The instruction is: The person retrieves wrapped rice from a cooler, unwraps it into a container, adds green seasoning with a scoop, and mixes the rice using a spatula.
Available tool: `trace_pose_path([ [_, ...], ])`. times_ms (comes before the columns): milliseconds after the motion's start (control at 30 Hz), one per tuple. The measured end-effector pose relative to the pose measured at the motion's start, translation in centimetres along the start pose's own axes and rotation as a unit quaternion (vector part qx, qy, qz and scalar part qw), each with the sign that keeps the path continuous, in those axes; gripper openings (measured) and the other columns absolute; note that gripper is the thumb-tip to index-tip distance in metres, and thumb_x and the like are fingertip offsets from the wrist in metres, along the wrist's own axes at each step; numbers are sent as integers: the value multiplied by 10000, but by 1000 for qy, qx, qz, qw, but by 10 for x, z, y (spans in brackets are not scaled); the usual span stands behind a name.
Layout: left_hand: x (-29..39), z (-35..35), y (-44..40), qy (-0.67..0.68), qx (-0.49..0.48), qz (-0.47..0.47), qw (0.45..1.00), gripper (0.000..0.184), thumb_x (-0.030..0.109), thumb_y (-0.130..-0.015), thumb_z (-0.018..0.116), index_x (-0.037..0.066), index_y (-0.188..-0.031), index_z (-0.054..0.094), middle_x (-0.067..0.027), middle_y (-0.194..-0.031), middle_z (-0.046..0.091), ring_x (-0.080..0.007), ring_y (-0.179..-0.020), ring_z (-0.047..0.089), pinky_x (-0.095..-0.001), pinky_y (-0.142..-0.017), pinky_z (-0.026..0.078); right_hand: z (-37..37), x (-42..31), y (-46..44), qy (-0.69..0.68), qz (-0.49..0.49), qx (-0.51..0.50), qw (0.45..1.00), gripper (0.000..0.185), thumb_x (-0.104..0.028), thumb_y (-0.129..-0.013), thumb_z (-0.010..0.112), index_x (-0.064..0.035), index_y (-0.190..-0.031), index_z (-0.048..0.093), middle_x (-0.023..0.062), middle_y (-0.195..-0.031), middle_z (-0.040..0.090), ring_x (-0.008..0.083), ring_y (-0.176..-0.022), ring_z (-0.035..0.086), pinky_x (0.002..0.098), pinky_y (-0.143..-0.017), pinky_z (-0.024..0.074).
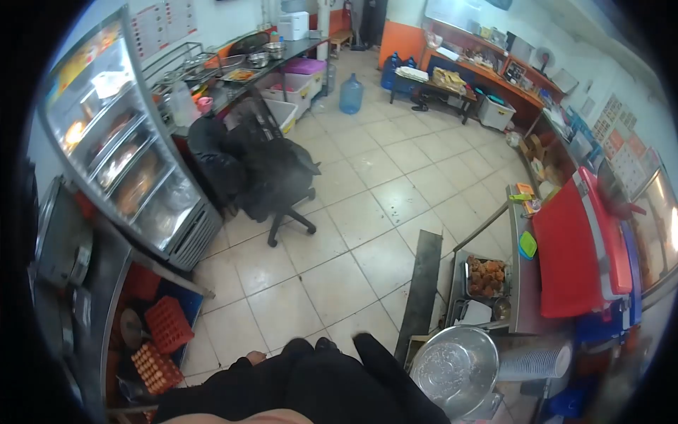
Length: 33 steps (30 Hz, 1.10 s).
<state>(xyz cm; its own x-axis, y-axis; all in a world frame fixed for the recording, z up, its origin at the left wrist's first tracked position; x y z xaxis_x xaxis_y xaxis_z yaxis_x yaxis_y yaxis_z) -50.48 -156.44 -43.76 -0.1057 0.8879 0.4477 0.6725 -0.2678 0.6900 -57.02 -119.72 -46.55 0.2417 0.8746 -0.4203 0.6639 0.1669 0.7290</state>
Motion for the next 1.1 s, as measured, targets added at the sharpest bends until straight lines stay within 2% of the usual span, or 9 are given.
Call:
trace_pose_path([
  [33, 18, -1, -17, -86, -53, 74, 992, 322, 268, -781, 335, 86, -749, 598, -140, -880, 546, -296, -821, 496, -387, -737, 384, -29, -28, -15, -13, -26, 20, 999, 336, -387, -704, 454, -85, -819, 549, 119, -716, 553, 253, -707, 530, 343, -627, 405],
  [133, 28, -32, -73, -161, -26, 45, 986, 317, 259, -790, 323, 100, -770, 597, -155, -876, 542, -300, -818, 496, -401, -716, 389, -109, -108, -57, -67, -91, 73, 991, 340, -393, -701, 452, -87, -812, 548, 120, -705, 552, 253, -699, 531, 346, -620, 405],
  [167, 17, -18, -105, -238, -34, 113, 964, 296, 257, -782, 344, 98, -806, 593, -171, -874, 540, -291, -815, 508, -390, -710, 401, -132, -120, -70, -79, -99, 85, 988, 341, -396, -700, 451, -88, -810, 548, 120, -702, 551, 253, -696, 531, 347, -617, 405],
  [300, 12, -66, -180, -128, -104, 42, 985, 266, 229, -777, 362, 54, -837, 552, -169, -857, 534, -279, -760, 520, -372, -667, 423, -189, -106, -106, -89, -59, 97, 990, 345, -401, -702, 447, -88, -806, 549, 121, -702, 552, 254, -696, 531, 350, -617, 404],
  [467, 65, -175, -292, -28, -113, 28, 993, 252, 194, -771, 383, -2, -876, 501, -167, -836, 526, -265, -691, 534, -350, -614, 451, -224, 7, -103, -85, 129, 78, 985, 350, -406, -706, 439, -88, -802, 551, 121, -707, 553, 254, -701, 530, 353, -621, 403],
  [667, 179, -315, -409, 403, -97, -28, 910, 274, 151, -763, 409, -69, -923, 440, -164, -810, 516, -247, -608, 551, -322, -551, 484, -259, 73, -91, -155, 279, 76, 945, 356, -412, -711, 431, -89, -798, 553, 121, -714, 555, 254, -707, 529, 357, -626, 401],
  [800, 270, -394, -454, 353, -40, 26, 934, 291, 205, -769, 391, -29, -920, 479, -138, -666, 548, -206, -503, 541, -294, -444, 445, -279, 86, -124, -180, 310, 49, 932, 361, -416, -714, 425, -89, -795, 554, 121, -719, 556, 255, -711, 528, 359, -629, 401],
  [900, 298, -469, -473, 202, 206, 157, 944, 259, 232, -756, 403, 18, -782, 547, -91, -501, 530, -220, -436, 513, -307, -475, 410, -332, 80, -177, -168, 289, 34, 942, 365, -419, -717, 421, -89, -793, 555, 121, -722, 556, 255, -715, 527, 361, -631, 400],
  [1100, 237, -475, -553, 118, 90, 6, 989, 299, 274, -758, 392, 20, -787, 549, -146, -632, 544, -295, -579, 518, -361, -572, 404, -565, 31, -320, -54, 141, 127, 980, 372, -425, -722, 412, -89, -789, 557, 122, -729, 558, 255, -721, 526, 365, -636, 398],
])
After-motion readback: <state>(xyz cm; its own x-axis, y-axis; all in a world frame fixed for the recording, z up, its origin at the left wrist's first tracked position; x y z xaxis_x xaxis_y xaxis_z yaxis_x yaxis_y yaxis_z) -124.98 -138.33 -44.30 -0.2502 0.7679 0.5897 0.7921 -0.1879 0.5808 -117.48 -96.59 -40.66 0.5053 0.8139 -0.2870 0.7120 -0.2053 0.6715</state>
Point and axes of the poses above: each hand's wrist, its own y-axis away from the middle knuckle, its own z-axis out of the palm, x = y × z, the point moved 8 cm from there along -y, towards the middle knuckle
